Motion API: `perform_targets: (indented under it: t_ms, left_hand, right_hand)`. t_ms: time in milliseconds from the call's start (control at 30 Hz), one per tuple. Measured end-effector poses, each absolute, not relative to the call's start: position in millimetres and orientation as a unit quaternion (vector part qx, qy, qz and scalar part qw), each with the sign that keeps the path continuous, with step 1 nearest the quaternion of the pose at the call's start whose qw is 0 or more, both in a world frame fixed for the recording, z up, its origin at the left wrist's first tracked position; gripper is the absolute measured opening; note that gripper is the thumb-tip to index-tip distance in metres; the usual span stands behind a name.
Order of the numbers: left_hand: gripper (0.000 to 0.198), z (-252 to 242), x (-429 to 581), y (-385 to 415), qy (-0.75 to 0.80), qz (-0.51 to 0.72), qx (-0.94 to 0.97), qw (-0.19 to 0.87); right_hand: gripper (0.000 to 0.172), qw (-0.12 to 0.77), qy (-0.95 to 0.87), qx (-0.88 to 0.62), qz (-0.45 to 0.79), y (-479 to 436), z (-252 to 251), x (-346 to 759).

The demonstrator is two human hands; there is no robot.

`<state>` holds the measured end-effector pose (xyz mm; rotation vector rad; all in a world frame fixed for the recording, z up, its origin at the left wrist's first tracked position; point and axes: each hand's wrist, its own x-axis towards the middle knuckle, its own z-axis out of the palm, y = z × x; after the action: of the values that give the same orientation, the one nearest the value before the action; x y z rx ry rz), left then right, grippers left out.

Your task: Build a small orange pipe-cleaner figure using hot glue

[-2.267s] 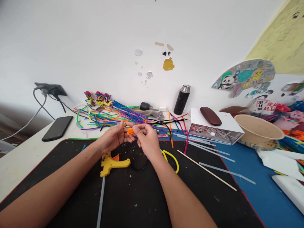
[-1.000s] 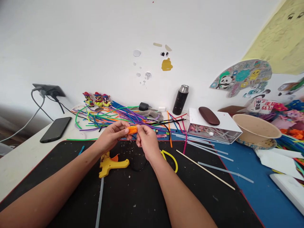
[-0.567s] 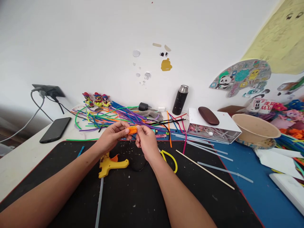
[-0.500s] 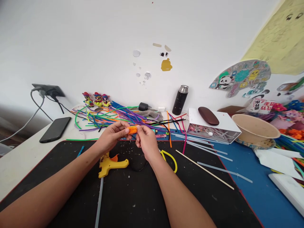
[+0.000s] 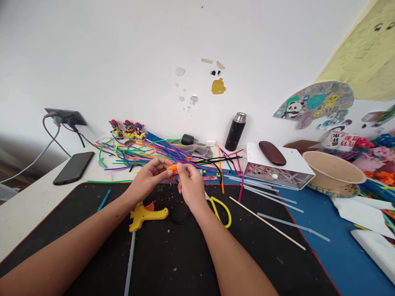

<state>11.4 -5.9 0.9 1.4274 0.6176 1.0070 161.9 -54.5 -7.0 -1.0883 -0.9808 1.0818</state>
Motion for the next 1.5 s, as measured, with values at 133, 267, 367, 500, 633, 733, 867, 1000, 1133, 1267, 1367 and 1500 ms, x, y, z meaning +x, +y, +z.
perform_targets:
  t_ms: [133, 267, 367, 500, 633, 733, 867, 1000, 1133, 1267, 1367, 1500]
  left_hand:
    - [0.049, -0.4, 11.6, -5.7, 0.258, 0.409, 0.595, 0.642]
    - [0.052, 0.4, 12.1, -7.8, 0.264, 0.401, 0.612, 0.629]
    - [0.047, 2.5, 14.2, -10.6, 0.277, 0.406, 0.618, 0.614]
    - [0.043, 3.4, 16.3, -11.5, 0.29, 0.421, 0.615, 0.601]
    - [0.042, 1.5, 15.6, -9.4, 0.305, 0.436, 0.614, 0.584]
    - [0.041, -0.8, 16.0, -8.9, 0.309, 0.442, 0.617, 0.573]
    - [0.041, -4.4, 19.0, -10.5, 0.308, 0.444, 0.623, 0.566]
    - [0.043, -5.0, 20.3, -12.1, 0.306, 0.446, 0.613, 0.576]
    - [0.045, -3.3, 20.3, -12.9, 0.298, 0.443, 0.593, 0.603]
    - [0.045, -4.0, 21.6, -12.9, 0.299, 0.444, 0.587, 0.607]
    - [0.044, -5.8, 22.8, -12.1, 0.304, 0.448, 0.594, 0.595]
    - [0.045, -7.8, 24.2, -11.4, 0.308, 0.453, 0.597, 0.586]
  right_hand:
    - [0.046, 0.615, -0.436, -0.489, 0.439, -54.8, -4.6, 163.7]
    - [0.047, 0.616, -0.434, -0.491, 0.436, -55.3, -4.4, 162.1]
    - [0.05, 0.613, -0.438, -0.489, 0.439, -56.2, -5.4, 159.1]
    - [0.051, 0.607, -0.444, -0.484, 0.447, -57.2, -7.4, 156.9]
    - [0.05, 0.597, -0.462, -0.477, 0.451, -57.2, -9.8, 157.6]
    - [0.052, 0.599, -0.459, -0.471, 0.457, -56.6, -12.1, 157.8]
    - [0.052, 0.594, -0.467, -0.479, 0.446, -55.6, -15.7, 157.1]
    - [0.05, 0.589, -0.472, -0.495, 0.431, -55.3, -16.6, 157.0]
    - [0.051, 0.596, -0.467, -0.494, 0.427, -56.0, -13.6, 157.7]
    - [0.052, 0.606, -0.456, -0.491, 0.428, -56.3, -11.9, 157.6]
    - [0.052, 0.606, -0.457, -0.491, 0.428, -56.3, -13.6, 156.5]
    - [0.05, 0.598, -0.473, -0.491, 0.421, -57.0, -17.0, 155.0]
